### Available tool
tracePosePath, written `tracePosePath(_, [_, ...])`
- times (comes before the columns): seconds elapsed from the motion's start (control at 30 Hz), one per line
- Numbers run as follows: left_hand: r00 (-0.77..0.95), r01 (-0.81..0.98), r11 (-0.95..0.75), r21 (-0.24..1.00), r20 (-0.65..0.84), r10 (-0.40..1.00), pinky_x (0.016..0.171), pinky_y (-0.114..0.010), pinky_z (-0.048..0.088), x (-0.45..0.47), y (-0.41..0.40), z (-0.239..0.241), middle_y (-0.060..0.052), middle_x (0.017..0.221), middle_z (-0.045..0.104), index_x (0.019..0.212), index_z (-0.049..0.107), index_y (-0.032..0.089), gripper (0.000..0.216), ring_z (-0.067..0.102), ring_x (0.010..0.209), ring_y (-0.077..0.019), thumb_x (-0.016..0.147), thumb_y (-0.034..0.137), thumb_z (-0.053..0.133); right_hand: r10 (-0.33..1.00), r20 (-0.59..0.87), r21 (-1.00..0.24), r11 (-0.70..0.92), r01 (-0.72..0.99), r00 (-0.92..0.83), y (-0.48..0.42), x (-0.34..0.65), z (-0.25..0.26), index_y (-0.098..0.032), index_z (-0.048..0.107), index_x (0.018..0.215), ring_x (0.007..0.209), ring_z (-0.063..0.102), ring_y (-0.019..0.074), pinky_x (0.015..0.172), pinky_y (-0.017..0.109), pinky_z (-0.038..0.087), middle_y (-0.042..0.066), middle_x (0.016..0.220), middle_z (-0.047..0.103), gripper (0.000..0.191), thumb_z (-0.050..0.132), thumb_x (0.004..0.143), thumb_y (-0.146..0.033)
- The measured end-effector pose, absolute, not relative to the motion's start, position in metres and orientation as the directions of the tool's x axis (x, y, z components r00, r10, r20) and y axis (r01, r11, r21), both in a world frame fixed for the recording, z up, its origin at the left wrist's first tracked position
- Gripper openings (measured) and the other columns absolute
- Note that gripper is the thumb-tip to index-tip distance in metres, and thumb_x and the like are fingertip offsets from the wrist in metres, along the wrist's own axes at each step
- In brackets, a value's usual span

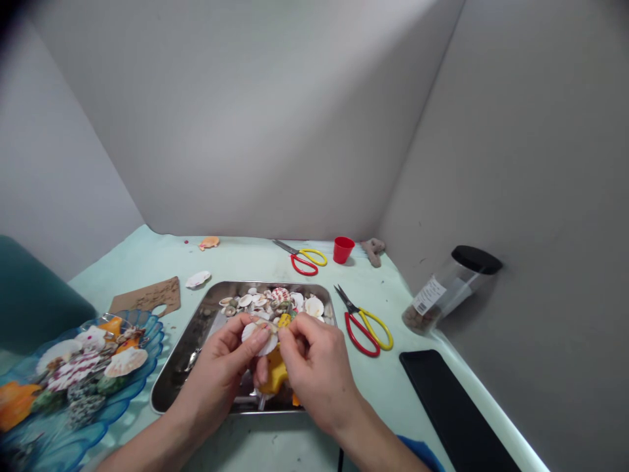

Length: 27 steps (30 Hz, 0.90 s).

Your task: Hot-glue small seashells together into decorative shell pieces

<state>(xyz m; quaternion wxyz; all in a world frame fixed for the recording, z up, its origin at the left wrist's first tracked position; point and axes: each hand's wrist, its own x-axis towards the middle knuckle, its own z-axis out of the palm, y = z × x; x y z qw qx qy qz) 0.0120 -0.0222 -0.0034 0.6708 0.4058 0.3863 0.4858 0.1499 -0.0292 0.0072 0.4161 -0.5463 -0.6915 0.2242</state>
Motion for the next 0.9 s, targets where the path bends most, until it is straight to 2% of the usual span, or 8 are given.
tracePosePath(0.33, [0.223,-0.324,0.195,0.926,-0.125,0.967,0.037,-0.017,0.034,0.0119,-0.0222,-0.0037,0.005,0.04,0.056,0.082,0.05,0.018,0.023,0.045,0.032,-0.0077,0.079,0.038,0.061,0.955,0.291,-0.79,0.272,0.549,-0.055,-0.0301,0.1509,0.0085,-0.02,0.04,0.059,0.051,0.041,0.011,0.048,0.023,0.031,-0.004,0.054,0.043,0.03,0.047,0.087,-0.028])
tracePosePath(0.57, [0.179,-0.298,0.127,0.946,-0.076,0.981,0.042,-0.017,0.037,0.0126,-0.0204,-0.0043,0.005,0.043,0.057,0.084,0.05,0.018,0.023,0.049,0.038,-0.0086,0.079,0.038,0.06,0.936,0.346,-0.735,0.309,0.604,-0.058,-0.0291,0.153,0.0104,-0.019,0.052,0.063,0.053,0.046,0.0117,0.053,0.024,0.033,-0.003,0.057,0.05,0.03,0.046,0.091,-0.031])
tracePosePath(0.77, [0.212,-0.327,0.122,0.937,-0.053,0.976,0.046,-0.019,0.04,0.0107,-0.021,-0.0032,0.002,0.051,0.06,0.093,0.049,0.018,0.021,0.05,0.043,-0.0088,0.083,0.036,0.055,0.916,0.395,-0.727,0.355,0.587,-0.065,-0.0297,0.159,0.0104,-0.02,0.061,0.082,0.07,0.055,0.0142,0.065,0.025,0.038,0.0,0.077,0.062,0.019,0.046,0.093,-0.027])
tracePosePath(0.9, [0.263,-0.39,0.099,0.916,0.007,0.965,0.051,-0.021,0.045,0.0097,-0.0223,-0.0016,0.002,0.062,0.06,0.094,0.05,0.02,0.018,0.055,0.052,-0.0104,0.083,0.032,0.057,0.911,0.39,-0.715,0.391,0.579,-0.134,-0.0314,0.1572,0.0081,-0.02,0.06,0.076,0.066,0.053,0.0145,0.061,0.026,0.038,0.0,0.073,0.058,0.014,0.056,0.087,-0.027])
